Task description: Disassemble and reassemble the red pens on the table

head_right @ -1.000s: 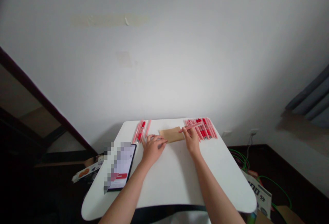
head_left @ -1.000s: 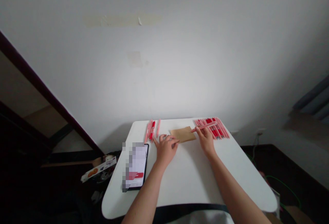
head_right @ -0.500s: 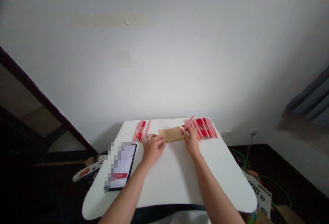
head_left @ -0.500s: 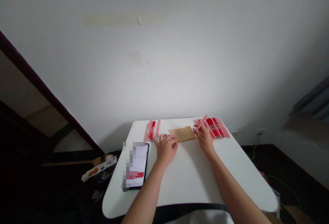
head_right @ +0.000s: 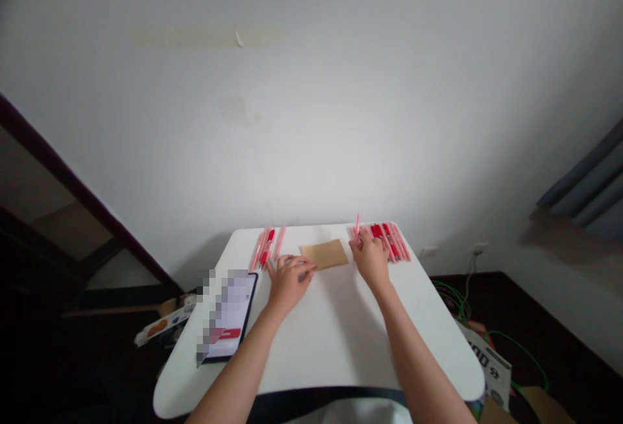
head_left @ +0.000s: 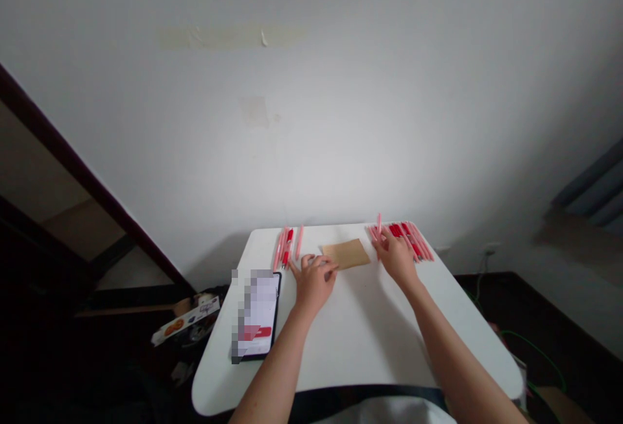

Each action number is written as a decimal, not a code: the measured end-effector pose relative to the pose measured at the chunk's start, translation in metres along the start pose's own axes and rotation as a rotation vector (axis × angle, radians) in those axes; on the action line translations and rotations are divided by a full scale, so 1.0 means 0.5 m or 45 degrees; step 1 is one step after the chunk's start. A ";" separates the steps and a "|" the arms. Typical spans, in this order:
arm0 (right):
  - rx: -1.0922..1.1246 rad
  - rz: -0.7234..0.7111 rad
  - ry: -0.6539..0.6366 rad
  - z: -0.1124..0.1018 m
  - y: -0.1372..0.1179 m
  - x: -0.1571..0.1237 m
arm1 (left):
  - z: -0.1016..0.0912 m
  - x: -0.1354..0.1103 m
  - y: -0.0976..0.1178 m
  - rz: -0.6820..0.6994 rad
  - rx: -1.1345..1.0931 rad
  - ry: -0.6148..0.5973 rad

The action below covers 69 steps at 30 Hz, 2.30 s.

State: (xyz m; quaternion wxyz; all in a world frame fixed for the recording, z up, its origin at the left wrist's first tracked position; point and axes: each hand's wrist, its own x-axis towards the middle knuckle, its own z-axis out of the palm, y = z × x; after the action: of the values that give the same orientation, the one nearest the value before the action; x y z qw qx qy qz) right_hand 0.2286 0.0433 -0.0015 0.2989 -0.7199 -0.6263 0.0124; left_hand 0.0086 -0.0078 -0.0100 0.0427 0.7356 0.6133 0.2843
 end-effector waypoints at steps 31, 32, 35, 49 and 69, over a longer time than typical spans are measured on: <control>-0.322 -0.016 0.368 -0.010 0.058 -0.018 | -0.003 0.000 -0.004 0.011 -0.012 0.013; -0.321 -0.013 0.370 -0.008 0.059 -0.018 | -0.003 0.000 -0.004 0.011 -0.010 0.016; -0.320 -0.001 0.377 -0.006 0.061 -0.018 | -0.003 -0.001 -0.004 0.011 -0.003 0.021; -0.029 -0.703 0.230 0.006 0.027 -0.039 | 0.000 0.000 -0.003 0.012 0.027 0.035; -0.079 -0.746 -0.076 0.036 -0.036 -0.079 | 0.014 0.007 -0.007 0.019 0.214 0.051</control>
State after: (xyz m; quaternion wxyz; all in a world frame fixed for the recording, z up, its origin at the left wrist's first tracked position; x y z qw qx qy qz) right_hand 0.1972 0.0153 -0.0224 0.2492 -0.5165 -0.8160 -0.0724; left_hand 0.0094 -0.0017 -0.0159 -0.0339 0.7353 0.6303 0.2468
